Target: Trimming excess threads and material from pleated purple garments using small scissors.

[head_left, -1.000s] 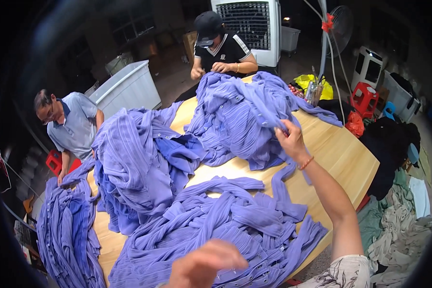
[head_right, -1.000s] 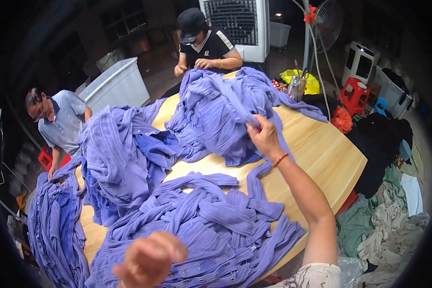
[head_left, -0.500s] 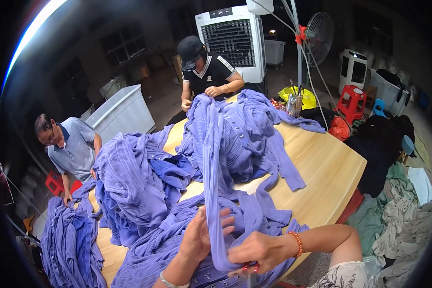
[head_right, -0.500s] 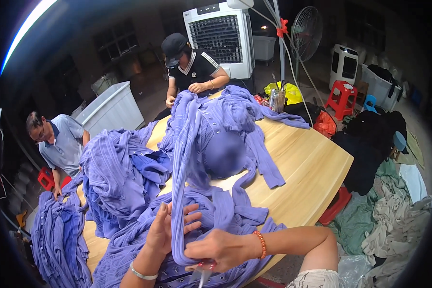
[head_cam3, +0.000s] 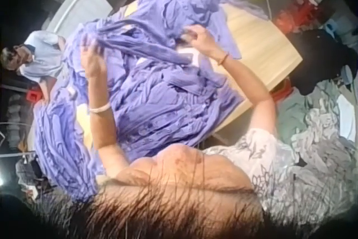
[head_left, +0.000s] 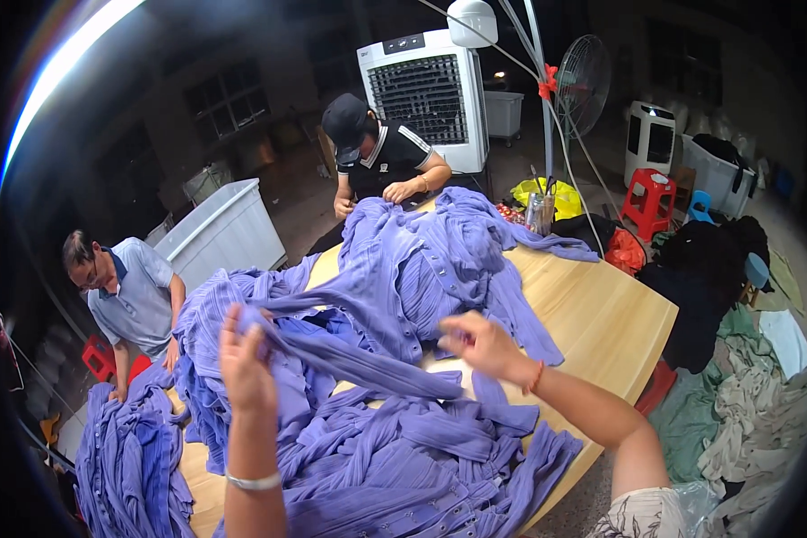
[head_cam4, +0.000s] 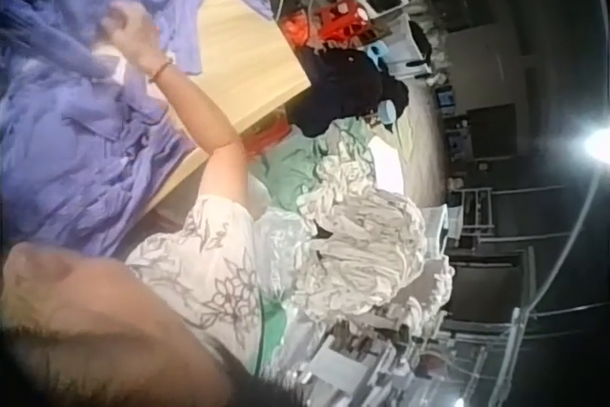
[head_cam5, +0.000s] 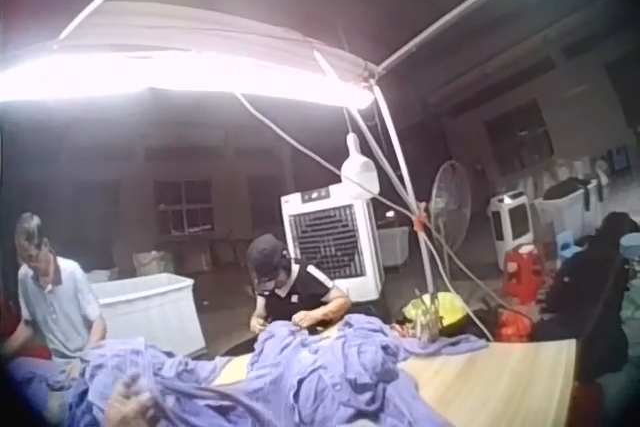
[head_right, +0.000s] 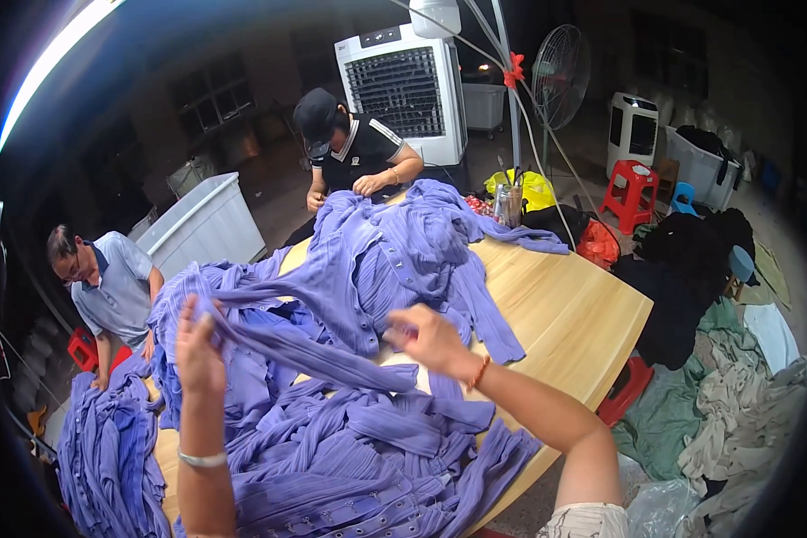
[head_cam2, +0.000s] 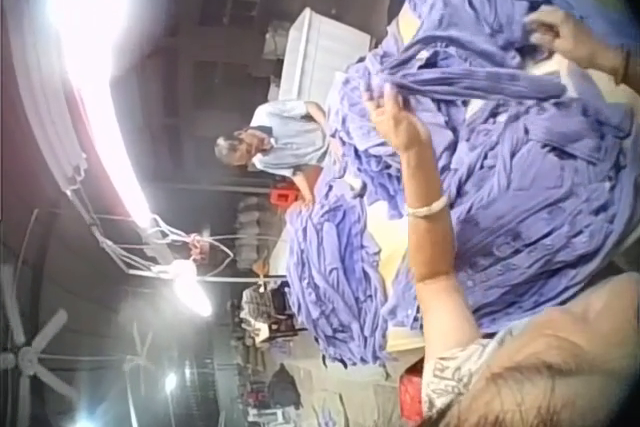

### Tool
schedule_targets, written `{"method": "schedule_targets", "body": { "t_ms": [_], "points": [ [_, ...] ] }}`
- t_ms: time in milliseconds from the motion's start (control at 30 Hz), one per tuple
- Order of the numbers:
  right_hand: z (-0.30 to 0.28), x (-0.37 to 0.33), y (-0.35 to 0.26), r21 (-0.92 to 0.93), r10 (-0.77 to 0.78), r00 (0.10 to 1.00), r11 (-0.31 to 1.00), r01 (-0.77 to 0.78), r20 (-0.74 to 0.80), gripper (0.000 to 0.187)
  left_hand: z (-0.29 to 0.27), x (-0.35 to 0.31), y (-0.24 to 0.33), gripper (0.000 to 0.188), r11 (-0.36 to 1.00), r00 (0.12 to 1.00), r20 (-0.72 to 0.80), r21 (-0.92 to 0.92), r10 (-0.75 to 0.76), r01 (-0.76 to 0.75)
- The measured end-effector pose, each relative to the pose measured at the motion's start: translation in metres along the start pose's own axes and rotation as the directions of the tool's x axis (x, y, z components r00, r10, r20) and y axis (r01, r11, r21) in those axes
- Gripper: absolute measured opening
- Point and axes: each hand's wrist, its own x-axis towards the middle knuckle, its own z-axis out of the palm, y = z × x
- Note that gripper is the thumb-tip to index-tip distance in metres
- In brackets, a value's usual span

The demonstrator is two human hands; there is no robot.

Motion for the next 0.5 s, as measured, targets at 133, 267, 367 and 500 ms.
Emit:
{"method": "schedule_targets", "body": {
  "t_ms": [133, 267, 367, 500],
  "points": [
    [0.012, 0.046, 0.094, -0.107, 0.214, 0.957, 0.965, -0.238, -0.197, 0.060, -0.008, 0.027, 0.005, 0.065, 0.963, 0.969, 0.025, 0.107, 0.245, -0.246],
    [0.037, 0.078, 0.128, -0.043, 0.313, 0.897, 0.939, -0.342, -0.312, 0.069, -0.011, 0.017, -0.013, 0.075, 0.927, 0.959, 0.076, 0.248, 0.273, -0.283],
    [0.045, 0.088, 0.132, 0.023, 0.273, 0.916, 0.960, -0.279, -0.293, 0.044, -0.033, 0.009, -0.032, 0.069, 0.959, 0.999, 0.023, 0.281, 0.040, -0.045],
    [0.018, 0.073, 0.124, 0.096, 0.130, 0.883, 0.991, -0.097, -0.451, 0.027, -0.029, -0.021, -0.050, 0.048, 0.865, 0.917, 0.027, 0.342, -0.399, 0.366]
  ]
}}
